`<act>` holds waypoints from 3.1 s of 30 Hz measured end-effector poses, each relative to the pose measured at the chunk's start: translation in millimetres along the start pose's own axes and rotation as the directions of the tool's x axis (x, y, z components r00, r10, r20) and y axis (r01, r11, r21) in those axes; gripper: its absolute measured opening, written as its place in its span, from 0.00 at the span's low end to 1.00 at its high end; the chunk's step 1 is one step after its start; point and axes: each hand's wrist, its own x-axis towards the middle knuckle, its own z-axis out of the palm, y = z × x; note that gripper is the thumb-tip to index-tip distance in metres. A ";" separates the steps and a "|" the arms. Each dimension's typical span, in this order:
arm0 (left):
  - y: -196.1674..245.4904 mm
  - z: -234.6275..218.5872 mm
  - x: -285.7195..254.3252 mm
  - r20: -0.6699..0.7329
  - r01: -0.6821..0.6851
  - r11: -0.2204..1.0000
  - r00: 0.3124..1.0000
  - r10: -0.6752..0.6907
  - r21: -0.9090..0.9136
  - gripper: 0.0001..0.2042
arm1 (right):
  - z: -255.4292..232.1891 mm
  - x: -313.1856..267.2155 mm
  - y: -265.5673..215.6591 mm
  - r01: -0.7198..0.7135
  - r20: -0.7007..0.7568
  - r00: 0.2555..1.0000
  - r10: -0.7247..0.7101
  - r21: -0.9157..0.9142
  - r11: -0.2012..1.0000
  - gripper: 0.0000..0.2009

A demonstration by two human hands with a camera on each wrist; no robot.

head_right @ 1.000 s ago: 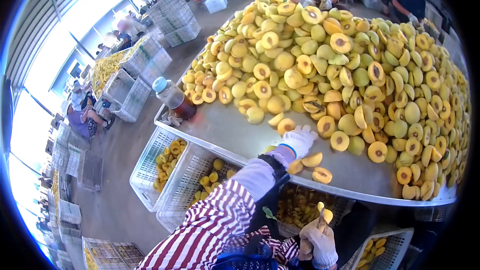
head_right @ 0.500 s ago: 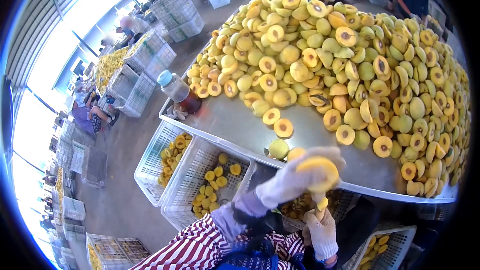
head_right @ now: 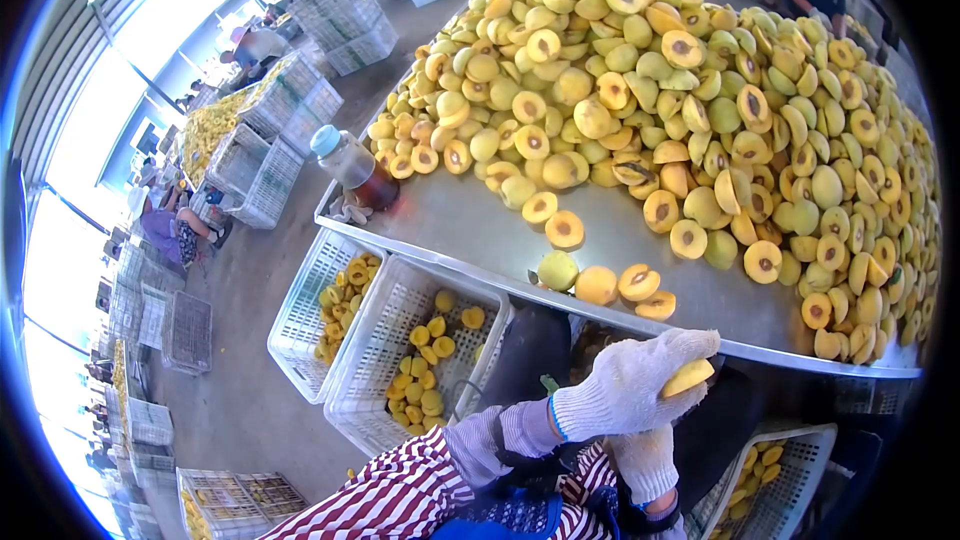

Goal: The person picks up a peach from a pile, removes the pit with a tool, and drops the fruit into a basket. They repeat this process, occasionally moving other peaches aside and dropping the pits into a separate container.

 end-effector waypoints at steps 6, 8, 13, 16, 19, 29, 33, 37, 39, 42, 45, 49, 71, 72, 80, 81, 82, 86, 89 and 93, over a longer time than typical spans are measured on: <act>-4.0 11.3 -5.4 0.005 0.023 0.995 1.000 -0.023 0.093 0.22 | 5.0 -4.1 -9.0 0.214 -0.130 0.950 -0.284 -0.393 0.894 0.26; -4.2 13.6 -4.6 -0.079 -0.058 0.996 0.995 0.063 0.063 0.23 | 4.2 -8.9 -17.7 0.238 -0.191 0.925 -0.328 -0.381 0.893 0.23; -21.6 1.1 -2.8 0.085 0.335 0.479 0.878 -0.471 -0.811 0.20 | -23.7 -23.6 -82.8 -0.120 -0.294 0.947 0.132 0.057 0.991 0.14; -40.9 -18.6 -9.7 0.144 0.322 0.303 0.861 -0.488 -0.897 0.25 | -35.8 -28.5 -88.9 -0.131 -0.202 0.959 0.198 0.304 0.944 0.15; -29.8 -23.7 -20.5 0.288 0.410 0.124 0.797 -0.531 -0.904 0.30 | -38.6 -31.9 -85.3 -0.143 -0.097 0.971 0.219 0.497 0.856 0.17; -3.5 -12.6 -23.9 0.238 0.388 0.217 0.831 -0.502 -0.896 0.36 | -36.5 -32.5 -75.6 -0.070 -0.100 0.984 0.146 0.539 0.839 0.22; 5.8 -6.4 -23.8 0.205 0.352 0.233 0.849 -0.487 -0.907 0.35 | -44.2 -34.8 -79.9 -0.096 -0.091 0.982 0.165 0.514 0.853 0.24; 13.6 0.0 -25.0 0.113 0.304 0.349 0.873 -0.474 -0.886 0.33 | -42.2 -35.2 -77.5 -0.095 -0.093 0.982 0.165 0.510 0.855 0.23; 21.0 5.9 -27.9 0.006 0.227 0.518 0.919 -0.394 -0.825 0.31 | -42.4 -35.6 -77.4 -0.093 -0.065 0.986 0.155 0.558 0.824 0.23; 27.9 1.9 -25.7 -0.003 0.212 0.624 0.946 -0.324 -0.752 0.28 | -47.5 -37.7 -84.4 -0.102 0.023 0.993 0.119 0.688 0.719 0.21; 26.0 -4.8 -19.2 0.036 0.247 0.685 0.951 -0.307 -0.685 0.22 | -57.4 -41.3 -88.8 -0.153 0.150 0.987 0.050 0.819 0.553 0.17; 31.0 -3.3 -14.3 0.076 0.274 0.710 0.952 -0.298 -0.649 0.17 | -64.7 -46.3 -79.1 -0.285 0.313 0.950 0.003 0.861 0.421 0.11; 29.7 -20.1 9.8 0.246 0.035 0.961 0.969 0.034 -0.274 0.15 | -48.4 -51.0 -52.0 -0.452 0.382 0.833 -0.399 0.887 -0.092 0.13; 28.4 -19.9 11.8 0.247 -0.066 0.960 0.959 0.136 -0.274 0.15 | -46.4 -52.9 -50.8 -0.515 0.364 0.797 -0.482 0.827 -0.226 0.13; 26.5 -3.4 -2.7 0.119 -0.039 0.718 0.979 0.168 -0.695 0.20 | -32.5 -62.5 -54.6 -0.645 0.187 0.691 -0.699 0.595 -0.479 0.10; 31.3 -6.1 -2.5 0.187 0.084 0.655 0.978 0.088 -0.751 0.22 | -34.0 -63.7 -59.3 -0.542 0.164 0.734 -0.659 0.725 -0.424 0.10; 38.1 -11.8 -0.4 0.273 0.220 0.568 0.962 0.008 -0.793 0.24 | -35.4 -67.9 -61.8 -0.423 0.132 0.783 -0.608 0.829 -0.365 0.10; 48.7 -3.4 -5.7 0.528 0.531 -0.072 0.800 -0.286 -0.844 0.27 | -47.3 -69.0 -66.8 -0.427 0.337 0.821 -0.461 0.898 -0.104 0.10; 37.6 -1.4 -7.5 0.433 0.492 0.021 0.784 -0.445 -0.870 0.24 | -51.1 -66.3 -65.2 -0.368 0.301 0.830 -0.469 0.928 -0.056 0.10; -15.8 -56.0 -18.4 0.039 0.324 0.485 0.860 -0.509 -0.812 0.21 | -56.8 -66.4 -42.4 -0.365 0.384 0.895 -0.228 0.923 0.125 0.07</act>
